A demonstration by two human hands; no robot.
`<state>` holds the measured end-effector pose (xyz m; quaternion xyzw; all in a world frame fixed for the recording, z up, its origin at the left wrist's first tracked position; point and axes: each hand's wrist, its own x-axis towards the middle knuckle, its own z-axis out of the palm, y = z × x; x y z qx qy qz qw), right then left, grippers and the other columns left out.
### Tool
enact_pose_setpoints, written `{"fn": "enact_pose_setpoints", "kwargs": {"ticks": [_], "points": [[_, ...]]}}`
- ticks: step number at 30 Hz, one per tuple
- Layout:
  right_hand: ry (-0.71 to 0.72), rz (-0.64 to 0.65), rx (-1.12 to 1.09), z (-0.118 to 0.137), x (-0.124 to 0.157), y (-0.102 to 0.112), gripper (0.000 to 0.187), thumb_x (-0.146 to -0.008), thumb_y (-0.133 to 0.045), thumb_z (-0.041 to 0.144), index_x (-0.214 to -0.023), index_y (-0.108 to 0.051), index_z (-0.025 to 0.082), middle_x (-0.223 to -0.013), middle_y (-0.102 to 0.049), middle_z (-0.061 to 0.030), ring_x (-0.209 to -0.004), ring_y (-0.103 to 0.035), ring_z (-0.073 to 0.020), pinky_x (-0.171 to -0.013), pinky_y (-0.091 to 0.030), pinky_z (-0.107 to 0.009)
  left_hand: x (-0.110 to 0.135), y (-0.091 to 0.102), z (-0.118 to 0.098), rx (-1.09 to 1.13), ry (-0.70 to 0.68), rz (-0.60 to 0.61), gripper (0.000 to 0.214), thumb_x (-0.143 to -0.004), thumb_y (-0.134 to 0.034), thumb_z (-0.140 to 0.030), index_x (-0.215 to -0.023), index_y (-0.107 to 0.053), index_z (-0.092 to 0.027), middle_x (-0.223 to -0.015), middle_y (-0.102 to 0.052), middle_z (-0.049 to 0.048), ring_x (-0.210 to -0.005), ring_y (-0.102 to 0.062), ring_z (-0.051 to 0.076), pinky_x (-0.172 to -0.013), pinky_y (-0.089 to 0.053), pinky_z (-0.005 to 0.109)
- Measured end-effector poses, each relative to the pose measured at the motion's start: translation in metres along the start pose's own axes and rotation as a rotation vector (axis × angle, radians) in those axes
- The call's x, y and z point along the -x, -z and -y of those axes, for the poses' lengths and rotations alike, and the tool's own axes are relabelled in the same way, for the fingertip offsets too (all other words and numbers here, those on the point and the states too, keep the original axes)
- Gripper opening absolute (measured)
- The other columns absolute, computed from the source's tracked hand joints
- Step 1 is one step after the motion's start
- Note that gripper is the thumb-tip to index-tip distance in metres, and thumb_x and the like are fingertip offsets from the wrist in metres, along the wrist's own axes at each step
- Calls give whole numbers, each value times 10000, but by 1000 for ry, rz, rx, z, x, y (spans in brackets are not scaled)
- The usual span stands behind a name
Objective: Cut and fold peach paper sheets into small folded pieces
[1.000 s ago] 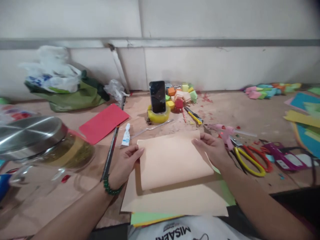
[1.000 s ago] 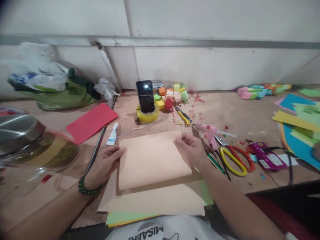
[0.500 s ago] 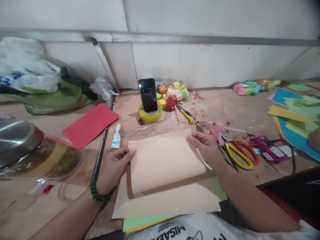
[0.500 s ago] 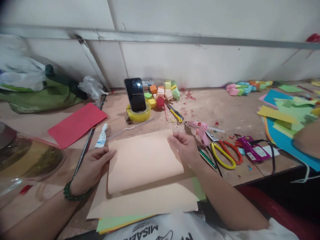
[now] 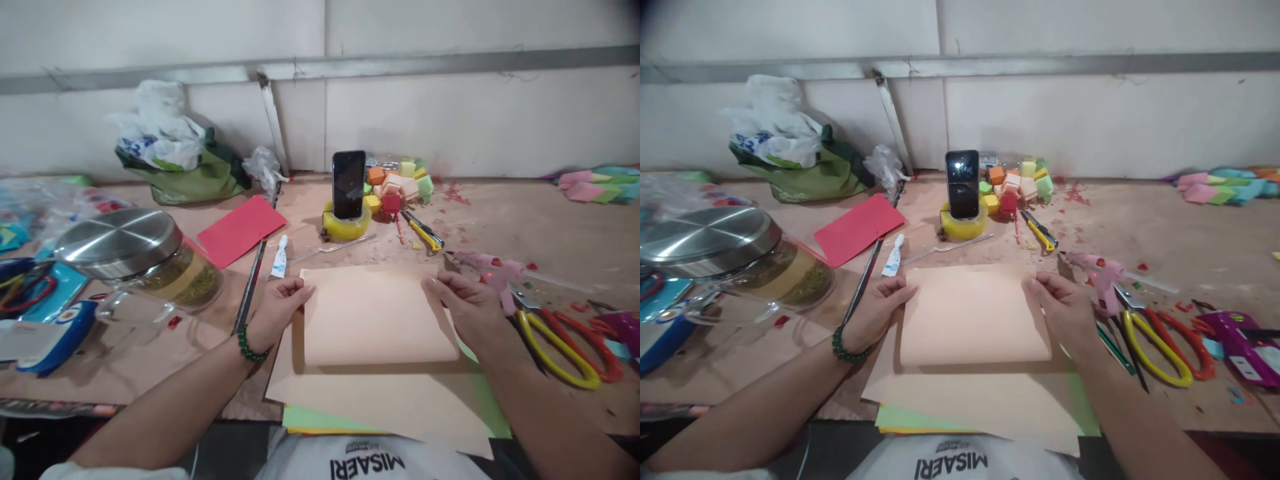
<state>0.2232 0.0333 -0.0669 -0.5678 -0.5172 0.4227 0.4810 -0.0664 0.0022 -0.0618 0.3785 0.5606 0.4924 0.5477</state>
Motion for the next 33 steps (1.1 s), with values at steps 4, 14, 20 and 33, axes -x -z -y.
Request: {"fn": "enact_pose_setpoints", "kwargs": {"ticks": [4, 14, 20, 33], "points": [[-11, 7, 6, 5, 1, -1, 407, -622, -785, 620, -651, -684, 227, -602, -594, -6, -549, -502, -137, -464, -416, -254, 0, 0, -1, -4, 7, -3, 384, -533, -862, -424, -556, -594, -149, -530, -547, -37, -506, -471, 73, -500, -385, 188], [-29, -8, -68, 13, 0, -7, 399, -599, -800, 569, -618, -654, 197, -585, -536, 12, -546, -453, -108, -499, -391, -243, -3, 2, -3, -6, 49, -4, 364, -497, -878, -406, -543, -625, -149, -530, -595, -16, -493, -499, 88, -475, -404, 190], [-18, 10, -44, 10, 1, -4, 364, -632, -787, 554, -645, -676, 208, -594, -544, 4, -547, -454, -114, -467, -374, -238, -3, 0, 0, 38, 57, -8, 345, -515, -870, -382, -547, -614, -153, -526, -581, -26, -492, -494, 80, -479, -392, 186], [-50, -51, -59, -6, -1, 1, 316, -567, -844, 518, -649, -702, 249, -627, -609, -4, -548, -505, -136, -468, -425, -260, 0, 1, 2, 88, 25, 27, 358, -581, -848, -385, -550, -578, -152, -532, -546, -42, -499, -465, 67, -496, -380, 189]]}}
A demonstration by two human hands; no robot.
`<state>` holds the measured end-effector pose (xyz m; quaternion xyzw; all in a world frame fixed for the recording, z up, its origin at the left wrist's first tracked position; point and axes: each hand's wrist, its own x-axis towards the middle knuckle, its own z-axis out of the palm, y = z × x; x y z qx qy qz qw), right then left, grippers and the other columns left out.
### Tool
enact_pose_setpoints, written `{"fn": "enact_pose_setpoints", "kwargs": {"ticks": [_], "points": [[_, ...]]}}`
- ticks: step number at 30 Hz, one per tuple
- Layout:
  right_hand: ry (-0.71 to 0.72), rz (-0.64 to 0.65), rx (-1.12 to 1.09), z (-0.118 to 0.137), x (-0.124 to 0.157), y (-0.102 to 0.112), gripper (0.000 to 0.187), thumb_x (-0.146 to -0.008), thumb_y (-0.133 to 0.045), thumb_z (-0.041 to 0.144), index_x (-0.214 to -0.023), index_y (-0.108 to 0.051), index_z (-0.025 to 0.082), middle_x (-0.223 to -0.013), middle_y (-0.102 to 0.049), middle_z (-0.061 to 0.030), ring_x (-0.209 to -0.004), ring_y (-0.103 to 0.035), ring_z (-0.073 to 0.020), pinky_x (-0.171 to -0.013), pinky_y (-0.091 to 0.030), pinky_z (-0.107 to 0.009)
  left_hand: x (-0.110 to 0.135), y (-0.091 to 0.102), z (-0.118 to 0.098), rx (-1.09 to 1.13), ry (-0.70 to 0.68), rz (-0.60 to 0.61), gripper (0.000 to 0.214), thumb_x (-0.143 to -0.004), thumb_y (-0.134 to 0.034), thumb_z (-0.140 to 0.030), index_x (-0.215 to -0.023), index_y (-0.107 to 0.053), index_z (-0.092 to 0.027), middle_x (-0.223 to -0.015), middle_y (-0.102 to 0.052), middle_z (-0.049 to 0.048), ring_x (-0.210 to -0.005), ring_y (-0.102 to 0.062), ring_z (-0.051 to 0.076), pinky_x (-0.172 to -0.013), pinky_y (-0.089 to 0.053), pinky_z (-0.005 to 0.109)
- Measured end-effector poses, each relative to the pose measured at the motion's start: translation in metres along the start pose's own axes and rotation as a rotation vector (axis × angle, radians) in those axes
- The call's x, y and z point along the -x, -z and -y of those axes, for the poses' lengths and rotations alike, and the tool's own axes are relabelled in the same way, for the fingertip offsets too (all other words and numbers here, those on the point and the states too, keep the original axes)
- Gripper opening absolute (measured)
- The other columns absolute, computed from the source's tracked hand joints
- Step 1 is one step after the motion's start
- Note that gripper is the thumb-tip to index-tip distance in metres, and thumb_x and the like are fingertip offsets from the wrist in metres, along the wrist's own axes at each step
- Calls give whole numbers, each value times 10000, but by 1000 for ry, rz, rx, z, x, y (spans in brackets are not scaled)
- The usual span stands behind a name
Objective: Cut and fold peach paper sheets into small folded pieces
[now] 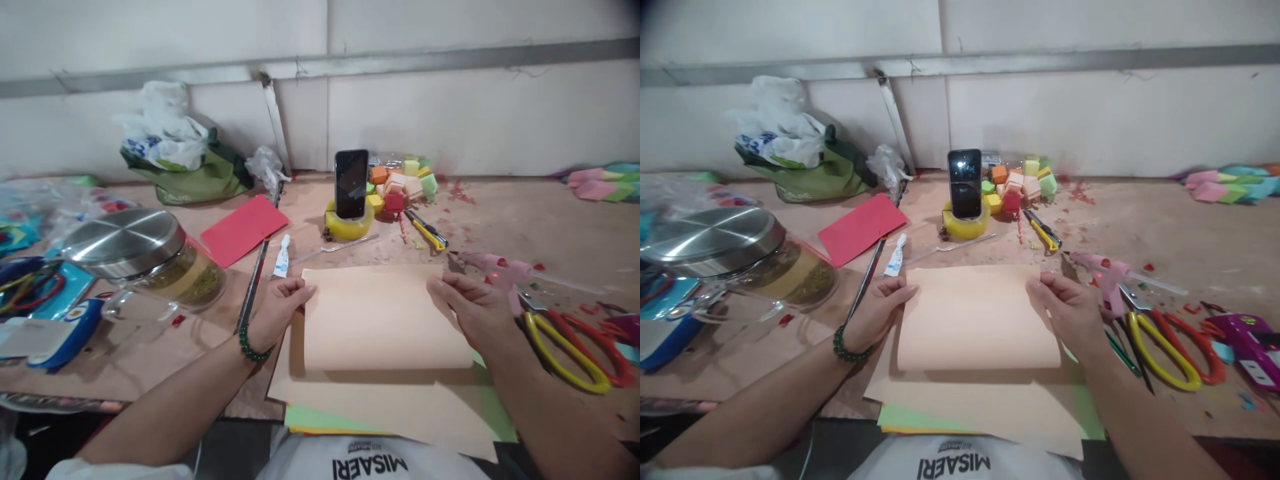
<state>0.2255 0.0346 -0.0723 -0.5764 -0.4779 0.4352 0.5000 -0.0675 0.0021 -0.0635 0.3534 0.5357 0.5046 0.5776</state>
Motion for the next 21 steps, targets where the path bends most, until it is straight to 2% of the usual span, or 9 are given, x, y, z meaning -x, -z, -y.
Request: {"fn": "enact_pose_setpoints", "kwargs": {"ticks": [7, 11, 21], "points": [[9, 38, 41, 8, 3, -2, 327, -630, -799, 514, -599, -649, 225, -556, -520, 16, -500, -428, -110, -426, -338, -239, 1, -1, -2, -17, 12, -24, 366, -532, -866, -372, -529, -577, -146, -502, -538, -43, -482, -457, 61, -476, -356, 173], [7, 78, 18, 16, 3, -5, 345, -618, -789, 503, -596, -638, 193, -556, -483, 25, -523, -404, -96, -445, -321, -222, 1, 0, -4, -15, 42, -56, 370, -501, -883, -362, -509, -583, -146, -495, -553, -42, -476, -470, 60, -463, -363, 162], [-64, 62, -4, 17, 3, -4, 311, -594, -786, 466, -629, -670, 179, -568, -497, 24, -530, -392, -87, -444, -297, -212, -1, 0, -3, 5, 54, -44, 353, -504, -882, -352, -520, -596, -145, -497, -570, -40, -475, -482, 59, -468, -378, 158]]}}
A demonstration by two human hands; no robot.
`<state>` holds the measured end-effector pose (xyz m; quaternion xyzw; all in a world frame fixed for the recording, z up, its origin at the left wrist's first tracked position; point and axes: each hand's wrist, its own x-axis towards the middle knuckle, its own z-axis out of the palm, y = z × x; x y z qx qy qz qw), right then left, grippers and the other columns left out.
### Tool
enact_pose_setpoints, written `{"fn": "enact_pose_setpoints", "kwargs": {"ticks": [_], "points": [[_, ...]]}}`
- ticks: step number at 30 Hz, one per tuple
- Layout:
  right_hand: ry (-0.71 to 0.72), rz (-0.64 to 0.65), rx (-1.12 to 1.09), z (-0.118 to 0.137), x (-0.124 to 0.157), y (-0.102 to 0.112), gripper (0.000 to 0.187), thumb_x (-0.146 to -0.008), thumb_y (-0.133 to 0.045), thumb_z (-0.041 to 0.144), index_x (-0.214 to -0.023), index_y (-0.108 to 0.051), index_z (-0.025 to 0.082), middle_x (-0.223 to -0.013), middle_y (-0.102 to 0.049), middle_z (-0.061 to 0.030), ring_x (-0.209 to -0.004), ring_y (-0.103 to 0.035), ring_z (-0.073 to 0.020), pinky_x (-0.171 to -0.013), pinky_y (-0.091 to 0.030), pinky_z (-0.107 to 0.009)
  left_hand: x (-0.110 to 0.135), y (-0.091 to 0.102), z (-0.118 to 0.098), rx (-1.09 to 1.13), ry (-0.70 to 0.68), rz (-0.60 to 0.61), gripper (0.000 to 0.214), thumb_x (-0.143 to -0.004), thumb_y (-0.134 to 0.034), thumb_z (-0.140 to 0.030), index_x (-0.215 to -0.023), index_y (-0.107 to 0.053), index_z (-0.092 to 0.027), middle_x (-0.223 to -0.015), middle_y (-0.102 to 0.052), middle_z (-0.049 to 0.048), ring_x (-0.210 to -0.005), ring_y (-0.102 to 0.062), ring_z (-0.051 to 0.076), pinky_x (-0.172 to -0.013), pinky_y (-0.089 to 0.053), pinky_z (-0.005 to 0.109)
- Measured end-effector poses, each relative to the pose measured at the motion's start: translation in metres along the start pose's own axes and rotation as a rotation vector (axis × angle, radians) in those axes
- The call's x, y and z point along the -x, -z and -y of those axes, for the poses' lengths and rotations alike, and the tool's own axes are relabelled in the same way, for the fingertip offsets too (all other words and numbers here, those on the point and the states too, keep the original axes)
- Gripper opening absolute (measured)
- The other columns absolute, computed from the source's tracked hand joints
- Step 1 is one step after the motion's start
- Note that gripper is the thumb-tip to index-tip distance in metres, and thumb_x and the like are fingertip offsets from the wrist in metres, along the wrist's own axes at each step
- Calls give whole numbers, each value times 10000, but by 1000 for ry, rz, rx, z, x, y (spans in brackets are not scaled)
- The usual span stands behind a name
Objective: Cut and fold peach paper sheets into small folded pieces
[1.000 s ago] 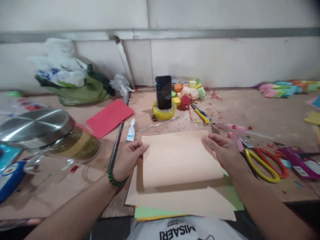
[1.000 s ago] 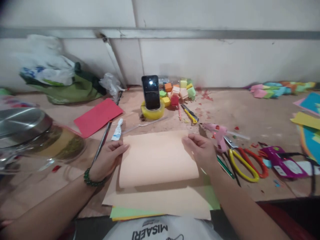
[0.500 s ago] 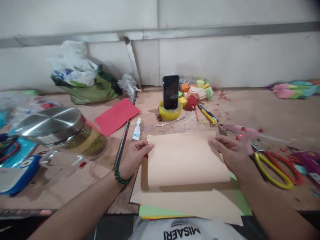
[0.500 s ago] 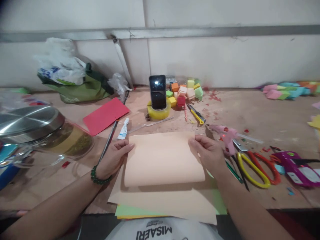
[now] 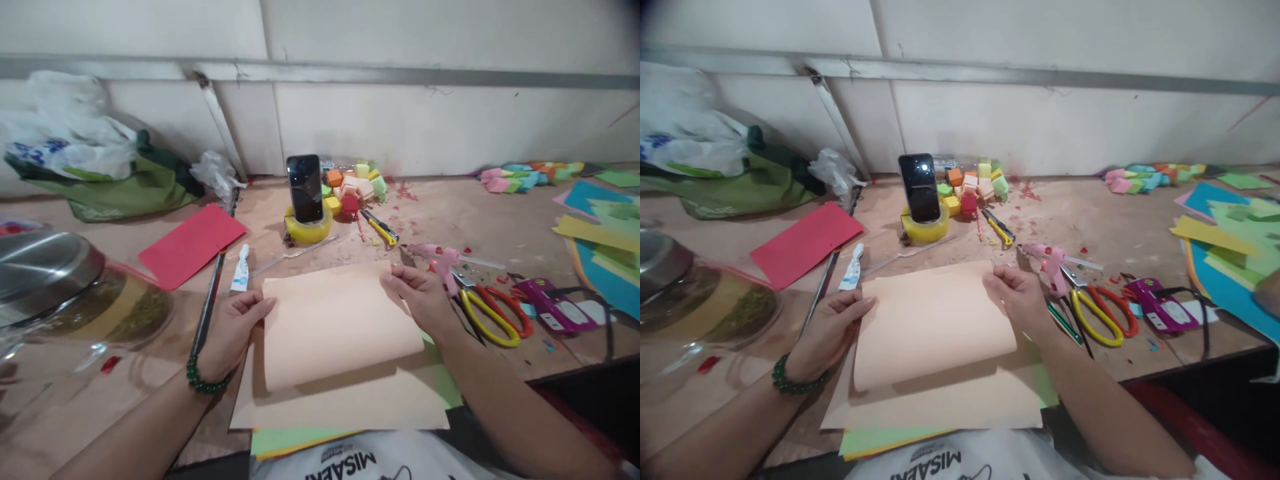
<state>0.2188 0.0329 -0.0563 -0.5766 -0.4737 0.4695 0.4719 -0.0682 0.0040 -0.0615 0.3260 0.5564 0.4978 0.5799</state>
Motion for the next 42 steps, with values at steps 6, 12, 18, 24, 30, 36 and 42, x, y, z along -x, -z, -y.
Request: {"fn": "enact_pose_setpoints", "kwargs": {"ticks": [6, 12, 18, 24, 30, 36, 42], "points": [[-31, -31, -22, -9, -2, 3, 283, -579, -817, 439, -626, -668, 203, -573, -520, 34, -513, -429, -81, -432, -331, -189, 1, 0, 2, 2, -32, 35, 348, -527, -860, -354, -528, -583, -143, -496, -550, -46, -473, -463, 51, -476, -374, 162], [34, -59, 31, -13, -3, 3, 301, -577, -820, 467, -662, -693, 208, -615, -591, 10, -520, -494, -106, -441, -409, -216, 2, 1, 1, -21, -46, 85, 362, -567, -838, -381, -526, -565, -148, -509, -558, -37, -475, -474, 60, -471, -395, 175], [45, -57, 31, -14, -4, 2, 289, -569, -812, 456, -653, -679, 214, -604, -568, 12, -517, -488, -107, -434, -400, -213, 2, 2, 1, -63, -59, 112, 366, -599, -802, -410, -552, -542, -158, -531, -551, -31, -491, -474, 73, -491, -404, 193], [175, 71, 372, -10, -6, 1, 288, -702, -671, 467, -617, -628, 195, -545, -526, 11, -511, -452, -116, -432, -332, -226, -1, 4, 0, -466, -211, 116, 342, -680, -639, -404, -513, -436, -185, -499, -425, -49, -494, -384, 81, -491, -316, 212], [211, 125, 699, -21, -9, 0, 257, -749, -561, 426, -683, -657, 197, -601, -650, -16, -555, -563, -156, -514, -411, -253, -5, 9, 5, -968, -362, 94, 283, -760, -511, -332, -533, -417, -192, -506, -424, -37, -525, -390, 107, -528, -271, 241], [219, 130, 814, -28, -4, -3, 226, -799, -531, 374, -883, -675, 221, -674, -687, -19, -610, -615, -177, -572, -437, -275, -2, 7, 6, -1051, -360, 104, 223, -826, -506, -299, -629, -483, -196, -537, -452, -41, -519, -412, 119, -526, -279, 242], [301, 191, 865, -28, -4, -1, 383, -825, -510, 305, -1174, -622, 197, -634, -628, 1, -580, -571, -180, -561, -408, -274, -1, 12, 3, -1267, -373, 140, 515, -867, -545, -261, -1363, -459, -154, -674, -586, -18, -663, -580, 195, -633, -404, 287]]}}
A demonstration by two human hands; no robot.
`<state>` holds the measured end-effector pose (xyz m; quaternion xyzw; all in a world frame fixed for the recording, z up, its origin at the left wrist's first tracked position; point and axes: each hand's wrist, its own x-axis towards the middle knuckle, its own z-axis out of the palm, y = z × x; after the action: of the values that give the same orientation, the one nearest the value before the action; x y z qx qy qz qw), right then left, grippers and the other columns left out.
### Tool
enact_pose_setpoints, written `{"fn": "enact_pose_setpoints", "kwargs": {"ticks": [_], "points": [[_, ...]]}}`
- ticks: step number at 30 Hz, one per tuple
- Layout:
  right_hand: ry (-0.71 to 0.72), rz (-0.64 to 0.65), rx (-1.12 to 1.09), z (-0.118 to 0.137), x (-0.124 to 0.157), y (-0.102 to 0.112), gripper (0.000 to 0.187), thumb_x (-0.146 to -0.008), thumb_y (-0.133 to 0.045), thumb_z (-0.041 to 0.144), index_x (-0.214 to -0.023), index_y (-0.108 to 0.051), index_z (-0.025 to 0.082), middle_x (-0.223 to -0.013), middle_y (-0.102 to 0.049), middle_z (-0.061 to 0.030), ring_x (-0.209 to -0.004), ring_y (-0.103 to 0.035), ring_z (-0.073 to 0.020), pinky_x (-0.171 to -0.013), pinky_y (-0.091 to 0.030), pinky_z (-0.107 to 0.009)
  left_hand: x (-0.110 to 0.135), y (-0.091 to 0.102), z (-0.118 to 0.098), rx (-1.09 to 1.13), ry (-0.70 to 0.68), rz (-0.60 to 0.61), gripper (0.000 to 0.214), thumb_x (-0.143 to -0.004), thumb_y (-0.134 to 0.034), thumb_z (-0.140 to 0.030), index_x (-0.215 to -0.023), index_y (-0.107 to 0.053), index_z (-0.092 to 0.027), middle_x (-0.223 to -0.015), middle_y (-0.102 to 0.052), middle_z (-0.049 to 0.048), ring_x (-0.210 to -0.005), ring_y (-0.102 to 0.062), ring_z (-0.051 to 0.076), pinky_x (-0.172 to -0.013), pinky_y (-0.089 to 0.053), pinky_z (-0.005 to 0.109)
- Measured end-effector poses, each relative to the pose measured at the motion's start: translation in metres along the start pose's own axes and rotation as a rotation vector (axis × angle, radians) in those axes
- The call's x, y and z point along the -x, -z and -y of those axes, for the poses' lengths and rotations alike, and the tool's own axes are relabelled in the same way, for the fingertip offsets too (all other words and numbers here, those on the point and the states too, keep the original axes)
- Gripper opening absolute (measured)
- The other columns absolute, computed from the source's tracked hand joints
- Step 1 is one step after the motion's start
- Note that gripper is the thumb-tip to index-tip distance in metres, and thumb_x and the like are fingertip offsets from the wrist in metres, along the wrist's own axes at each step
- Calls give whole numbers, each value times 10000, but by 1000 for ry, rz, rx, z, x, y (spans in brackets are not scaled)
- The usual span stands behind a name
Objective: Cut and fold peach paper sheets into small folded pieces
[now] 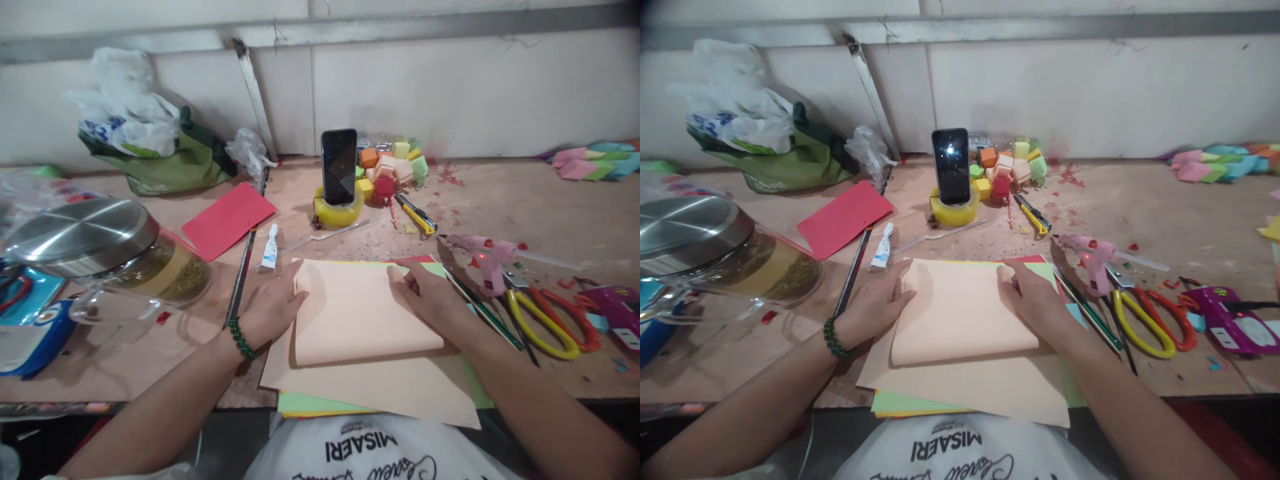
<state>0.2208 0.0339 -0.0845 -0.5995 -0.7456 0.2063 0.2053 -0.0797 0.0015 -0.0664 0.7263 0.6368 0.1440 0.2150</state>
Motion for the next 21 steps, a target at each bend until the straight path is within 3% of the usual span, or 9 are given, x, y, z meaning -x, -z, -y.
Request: {"fn": "enact_pose_setpoints", "kwargs": {"ticks": [2, 4, 7, 9, 14, 18, 21], "points": [[14, 20, 6, 0, 0, 1, 402, -849, -494, 302, -1220, -601, 190, -636, -618, 2, -582, -568, -180, -560, -395, -270, -1, 2, 1, -143, -74, -52, 595, -876, -574, -266, -1436, -403, -163, -837, -647, 44, -833, -615, 239, -742, -450, 334], [3, 32, 13, 1, -1, 2, 425, -858, -495, 299, -1258, -585, 189, -643, -613, 2, -588, -568, -179, -558, -385, -264, -3, 2, 0, -259, -272, -93, 491, -914, -539, -236, -1400, -475, -209, -1040, -649, 99, -1024, -584, 267, -886, -448, 395], [-12, 65, 30, 2, -2, 5, 481, -846, -505, 268, -1317, -557, 184, -648, -609, 7, -597, -568, -173, -558, -378, -254, -10, 5, -4, -329, -635, 79, 355, -976, -401, -163, -1257, -606, -233, -1166, -629, 105, -1086, -545, 238, -955, -429, 392], [-9, 84, 37, 3, -3, 6, 507, -839, -507, 248, -1339, -540, 170, -653, -614, 8, -600, -567, -167, -557, -376, -246, -15, 10, -9, -348, -733, 229, 353, -980, -365, -138, -1198, -635, -206, -1149, -638, 104, -1034, -553, 219, -912, -445, 358], [4, 87, 47, 3, -5, 7, 510, -853, -503, 235, -1357, -524, 158, -677, -641, -4, -623, -577, -169, -566, -380, -244, -25, 21, -45, -434, -635, 416, 292, -977, -395, -186, -993, -686, -184, -931, -642, 82, -883, -591, 197, -776, -461, 308], [-11, 105, 44, 3, -4, 6, 538, -864, -504, 230, -1395, -490, 143, -694, -643, -10, -641, -581, -175, -580, -388, -253, -22, 8, -77, -579, -529, 378, 286, -948, -538, -383, -1054, -647, -141, -955, -639, 118, -884, -593, 257, -698, -467, 341], [6, 102, 39, 2, -3, 4, 512, -880, -491, 232, -1386, -501, 151, -707, -635, -10, -650, -572, -173, -572, -386, -254, -17, -7, -84, -576, -591, 364, 344, -897, -631, -414, -1033, -627, -99, -1035, -626, 140, -1009, -556, 280, -781, -472, 346]]}}
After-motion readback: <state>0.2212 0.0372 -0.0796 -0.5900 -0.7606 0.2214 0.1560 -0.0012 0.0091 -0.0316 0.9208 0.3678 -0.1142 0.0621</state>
